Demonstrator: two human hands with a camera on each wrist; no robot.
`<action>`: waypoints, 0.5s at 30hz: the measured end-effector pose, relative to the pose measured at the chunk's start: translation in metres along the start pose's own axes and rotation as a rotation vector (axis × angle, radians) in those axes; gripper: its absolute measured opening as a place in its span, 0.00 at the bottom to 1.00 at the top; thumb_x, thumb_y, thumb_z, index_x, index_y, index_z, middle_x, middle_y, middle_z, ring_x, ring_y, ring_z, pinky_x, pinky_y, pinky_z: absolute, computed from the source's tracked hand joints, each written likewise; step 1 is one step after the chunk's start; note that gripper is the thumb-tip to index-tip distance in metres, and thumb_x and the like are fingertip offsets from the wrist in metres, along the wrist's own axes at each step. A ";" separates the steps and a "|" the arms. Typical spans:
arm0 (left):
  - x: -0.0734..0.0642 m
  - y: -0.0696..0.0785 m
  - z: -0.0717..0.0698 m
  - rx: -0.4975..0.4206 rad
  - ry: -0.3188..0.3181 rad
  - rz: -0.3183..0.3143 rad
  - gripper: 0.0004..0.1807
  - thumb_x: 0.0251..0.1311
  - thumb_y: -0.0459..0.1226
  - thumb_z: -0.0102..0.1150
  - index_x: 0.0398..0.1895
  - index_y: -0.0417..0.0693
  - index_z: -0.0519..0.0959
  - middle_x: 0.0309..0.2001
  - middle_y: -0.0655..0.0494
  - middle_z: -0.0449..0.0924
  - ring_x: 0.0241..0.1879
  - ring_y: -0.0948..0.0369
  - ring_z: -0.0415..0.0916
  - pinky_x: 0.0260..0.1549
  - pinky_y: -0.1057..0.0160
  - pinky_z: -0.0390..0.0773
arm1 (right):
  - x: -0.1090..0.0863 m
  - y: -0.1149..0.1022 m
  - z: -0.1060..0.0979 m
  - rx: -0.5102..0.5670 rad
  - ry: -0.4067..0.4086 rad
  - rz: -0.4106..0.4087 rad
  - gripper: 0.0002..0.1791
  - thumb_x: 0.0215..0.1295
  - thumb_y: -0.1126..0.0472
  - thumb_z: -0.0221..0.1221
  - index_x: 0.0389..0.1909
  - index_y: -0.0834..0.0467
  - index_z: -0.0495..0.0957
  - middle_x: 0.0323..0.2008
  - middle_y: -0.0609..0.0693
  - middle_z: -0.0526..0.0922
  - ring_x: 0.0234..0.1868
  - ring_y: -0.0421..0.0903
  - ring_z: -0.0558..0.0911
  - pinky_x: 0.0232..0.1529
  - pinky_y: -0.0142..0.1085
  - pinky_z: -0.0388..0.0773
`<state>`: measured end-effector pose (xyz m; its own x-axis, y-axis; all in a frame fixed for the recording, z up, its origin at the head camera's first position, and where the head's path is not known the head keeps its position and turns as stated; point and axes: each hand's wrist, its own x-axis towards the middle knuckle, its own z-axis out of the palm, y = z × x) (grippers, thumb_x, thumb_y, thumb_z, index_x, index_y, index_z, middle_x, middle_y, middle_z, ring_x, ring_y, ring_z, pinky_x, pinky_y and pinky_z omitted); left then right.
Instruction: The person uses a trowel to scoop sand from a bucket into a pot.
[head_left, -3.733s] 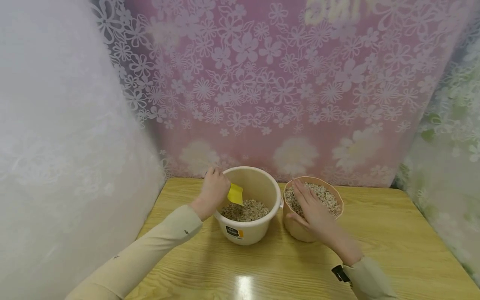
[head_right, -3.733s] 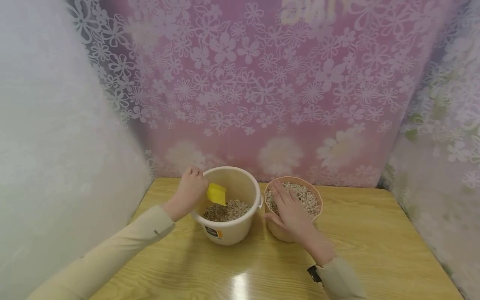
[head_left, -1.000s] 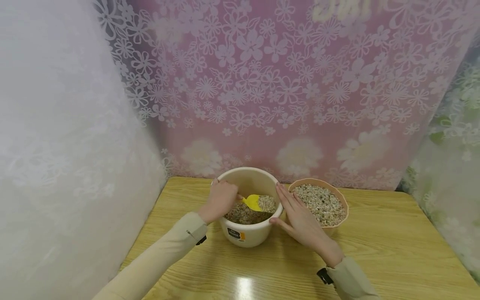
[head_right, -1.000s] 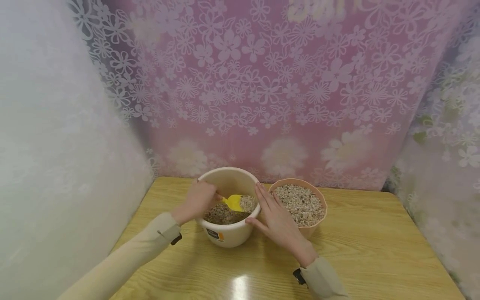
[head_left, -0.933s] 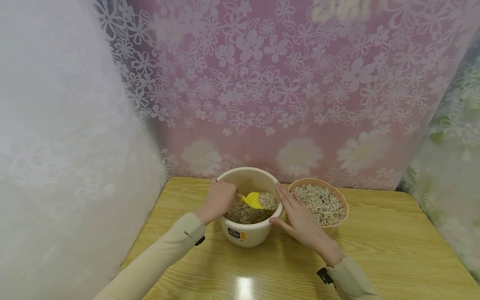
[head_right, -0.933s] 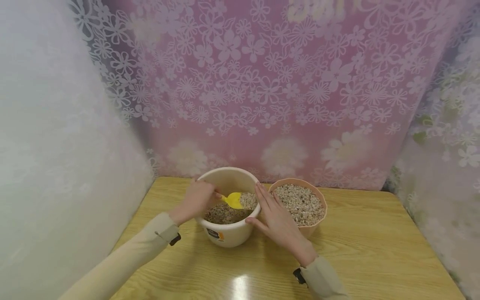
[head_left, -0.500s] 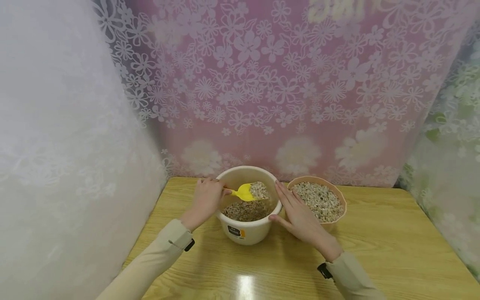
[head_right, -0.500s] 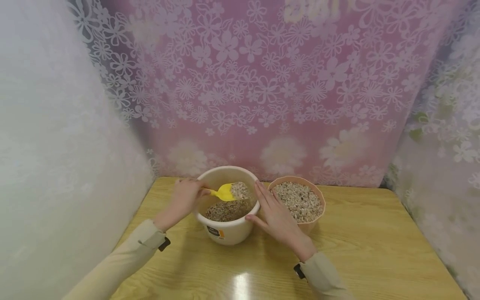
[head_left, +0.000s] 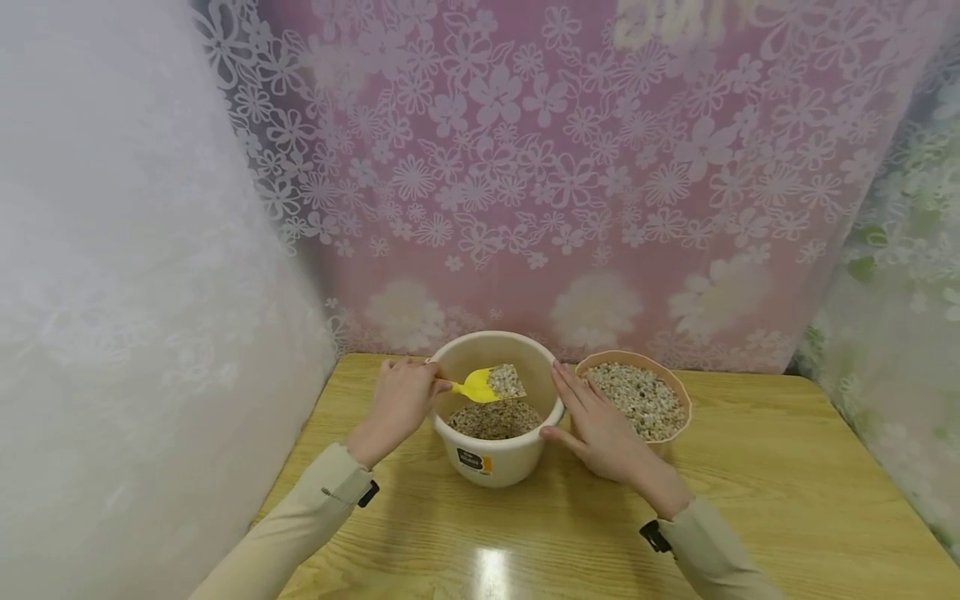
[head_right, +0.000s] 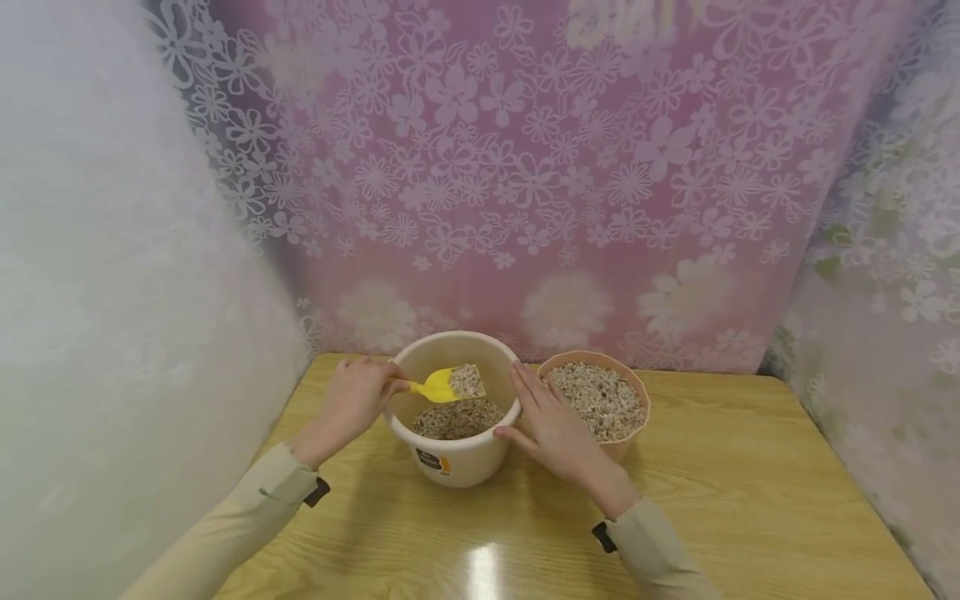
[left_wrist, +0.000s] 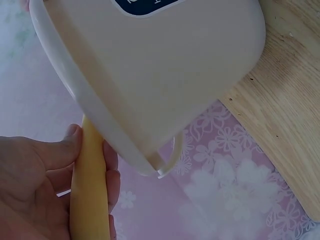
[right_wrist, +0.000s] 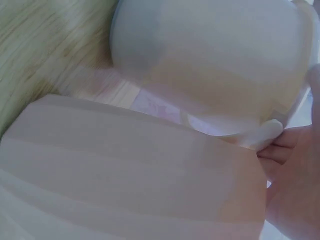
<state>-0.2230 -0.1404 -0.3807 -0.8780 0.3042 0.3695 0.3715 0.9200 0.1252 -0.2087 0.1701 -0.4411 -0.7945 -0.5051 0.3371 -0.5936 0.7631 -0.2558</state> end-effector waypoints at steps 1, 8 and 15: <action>-0.001 0.000 0.000 0.000 0.005 0.000 0.10 0.63 0.47 0.66 0.36 0.53 0.88 0.31 0.57 0.88 0.29 0.57 0.77 0.30 0.60 0.58 | -0.002 0.002 -0.001 0.002 0.009 0.000 0.49 0.73 0.39 0.55 0.79 0.65 0.47 0.80 0.60 0.47 0.78 0.61 0.53 0.74 0.59 0.51; -0.001 0.000 -0.003 -0.012 0.021 0.000 0.11 0.63 0.47 0.66 0.36 0.51 0.88 0.30 0.56 0.87 0.28 0.57 0.77 0.30 0.60 0.56 | -0.028 0.037 -0.016 -0.045 0.180 -0.001 0.47 0.72 0.41 0.57 0.77 0.68 0.53 0.76 0.68 0.55 0.74 0.67 0.59 0.69 0.64 0.57; 0.006 0.002 -0.007 -0.032 0.056 0.030 0.10 0.64 0.47 0.66 0.35 0.51 0.88 0.31 0.57 0.87 0.30 0.57 0.78 0.33 0.58 0.60 | -0.066 0.070 -0.039 -0.058 0.110 0.179 0.52 0.71 0.42 0.59 0.80 0.65 0.41 0.79 0.67 0.45 0.77 0.66 0.52 0.73 0.64 0.45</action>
<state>-0.2249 -0.1384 -0.3720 -0.8485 0.3161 0.4244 0.4073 0.9021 0.1424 -0.1928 0.2729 -0.4459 -0.8661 -0.3143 0.3886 -0.4329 0.8604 -0.2689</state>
